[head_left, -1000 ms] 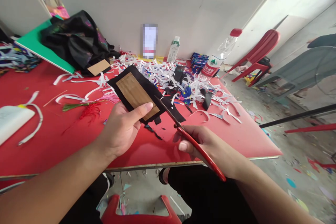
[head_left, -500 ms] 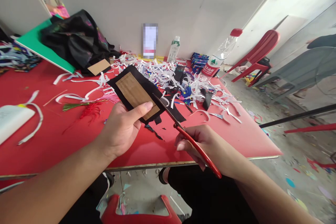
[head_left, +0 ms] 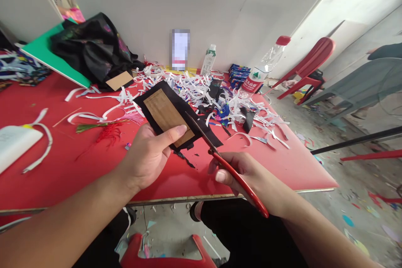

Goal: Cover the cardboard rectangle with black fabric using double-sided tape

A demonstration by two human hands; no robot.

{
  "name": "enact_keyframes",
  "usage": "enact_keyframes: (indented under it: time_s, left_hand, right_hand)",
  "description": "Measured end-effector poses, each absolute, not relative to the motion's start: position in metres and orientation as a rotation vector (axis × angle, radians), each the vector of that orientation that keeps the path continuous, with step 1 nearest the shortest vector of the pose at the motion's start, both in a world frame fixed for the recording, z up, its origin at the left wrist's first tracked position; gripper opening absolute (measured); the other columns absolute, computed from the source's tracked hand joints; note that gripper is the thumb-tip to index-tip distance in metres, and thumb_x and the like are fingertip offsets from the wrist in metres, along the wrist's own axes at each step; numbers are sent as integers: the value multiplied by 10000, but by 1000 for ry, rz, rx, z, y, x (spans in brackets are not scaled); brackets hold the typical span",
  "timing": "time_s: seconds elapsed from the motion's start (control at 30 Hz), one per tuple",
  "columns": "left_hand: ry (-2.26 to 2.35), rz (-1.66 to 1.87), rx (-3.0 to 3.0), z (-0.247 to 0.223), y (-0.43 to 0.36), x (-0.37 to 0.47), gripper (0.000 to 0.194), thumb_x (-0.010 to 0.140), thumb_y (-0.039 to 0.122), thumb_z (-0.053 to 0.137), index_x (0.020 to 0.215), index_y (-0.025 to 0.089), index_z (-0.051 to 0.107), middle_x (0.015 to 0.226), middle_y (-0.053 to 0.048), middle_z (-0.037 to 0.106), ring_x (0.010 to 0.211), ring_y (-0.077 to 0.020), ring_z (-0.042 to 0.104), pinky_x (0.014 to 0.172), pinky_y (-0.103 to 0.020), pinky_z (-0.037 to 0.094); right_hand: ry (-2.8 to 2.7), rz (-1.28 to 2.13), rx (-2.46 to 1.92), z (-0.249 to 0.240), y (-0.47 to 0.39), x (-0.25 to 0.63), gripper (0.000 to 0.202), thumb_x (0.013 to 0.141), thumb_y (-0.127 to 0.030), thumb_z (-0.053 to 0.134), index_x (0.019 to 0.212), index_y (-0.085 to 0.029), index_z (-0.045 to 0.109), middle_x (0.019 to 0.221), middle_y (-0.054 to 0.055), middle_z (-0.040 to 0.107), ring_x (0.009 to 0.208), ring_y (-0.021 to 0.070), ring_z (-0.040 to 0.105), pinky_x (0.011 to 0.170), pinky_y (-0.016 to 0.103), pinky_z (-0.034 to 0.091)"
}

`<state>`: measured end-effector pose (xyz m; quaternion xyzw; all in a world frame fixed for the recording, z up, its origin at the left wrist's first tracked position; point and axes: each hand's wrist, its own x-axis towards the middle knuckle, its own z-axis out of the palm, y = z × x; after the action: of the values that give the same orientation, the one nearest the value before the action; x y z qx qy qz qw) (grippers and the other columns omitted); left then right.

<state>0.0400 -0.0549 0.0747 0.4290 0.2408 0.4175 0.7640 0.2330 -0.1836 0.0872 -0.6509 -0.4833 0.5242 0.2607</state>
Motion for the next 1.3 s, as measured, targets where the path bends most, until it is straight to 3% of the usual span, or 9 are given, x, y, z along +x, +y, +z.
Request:
enact_keyframes:
  time_s: [0.2, 0.37, 0.47, 0.53, 0.7, 0.9, 1.0, 1.17, 1.3]
  left_hand:
    - [517, 898, 945, 73, -54, 40, 239, 863, 244, 867, 1095, 195, 844, 1211, -80, 839, 1192, -278, 773, 1038, -362, 640]
    - [495, 915, 925, 71, -53, 40, 278, 860, 204, 865, 1137, 219, 839, 1176, -54, 848, 1150, -241, 783, 1004, -324, 645]
    - [487, 918, 904, 72, -52, 40, 273, 860, 186, 864, 1127, 239, 841, 1148, -29, 852, 1103, -207, 788, 968, -289, 649]
    - [486, 912, 894, 73, -52, 40, 250, 858, 180, 862, 1100, 241, 845, 1125, -20, 854, 1065, -196, 792, 934, -277, 655]
    - [474, 863, 878, 75, -55, 41, 199, 844, 182, 868, 1042, 203, 854, 1071, -37, 856, 1017, -204, 796, 909, -279, 658]
    - [467, 852, 875, 74, -57, 42, 221, 834, 199, 884, 1053, 196, 856, 1095, -50, 855, 1040, -224, 791, 938, -300, 650]
    - [464, 849, 882, 72, -57, 42, 192, 838, 200, 879, 1029, 193, 860, 1095, -54, 855, 1047, -227, 789, 943, -297, 647]
    - [452, 830, 894, 72, -58, 41, 201, 849, 202, 870, 1049, 213, 859, 1092, -35, 852, 1043, -212, 785, 927, -283, 652]
    - [448, 824, 899, 73, -58, 40, 199, 853, 217, 870, 1052, 219, 859, 1093, -32, 850, 1040, -204, 781, 918, -271, 649]
  right_hand:
    - [-1332, 1385, -1805, 86, -184, 233, 730, 831, -912, 627, 875, -183, 637, 761, -19, 497, 682, 140, 373, 598, 302, 280]
    - [-1236, 1392, -1892, 87, -182, 229, 732, 740, -922, 702, 772, -197, 601, 658, -47, 433, 570, 108, 341, 522, 285, 247]
    - [-1207, 1403, -1883, 86, -181, 228, 693, 758, -881, 730, 765, -198, 611, 606, -65, 379, 534, 103, 333, 503, 277, 232]
    - [-1247, 1404, -1840, 86, -182, 230, 675, 788, -856, 734, 776, -191, 615, 636, -54, 419, 544, 100, 351, 506, 275, 232]
    - [-1345, 1423, -1728, 87, -184, 233, 783, 803, -954, 606, 847, -173, 632, 665, -49, 432, 600, 110, 352, 538, 280, 248]
    - [-1324, 1425, -1743, 85, -184, 232, 819, 758, -989, 603, 846, -175, 625, 688, -53, 402, 637, 117, 314, 560, 290, 240]
    - [-1320, 1407, -1746, 84, -182, 231, 809, 759, -980, 617, 836, -175, 622, 736, -33, 443, 674, 127, 336, 585, 290, 269]
    - [-1262, 1423, -1758, 88, -181, 227, 759, 744, -948, 678, 738, -201, 546, 650, -58, 393, 585, 99, 302, 525, 276, 226]
    - [-1222, 1431, -1803, 89, -181, 225, 681, 775, -858, 747, 751, -197, 586, 624, -57, 407, 546, 95, 329, 489, 264, 210]
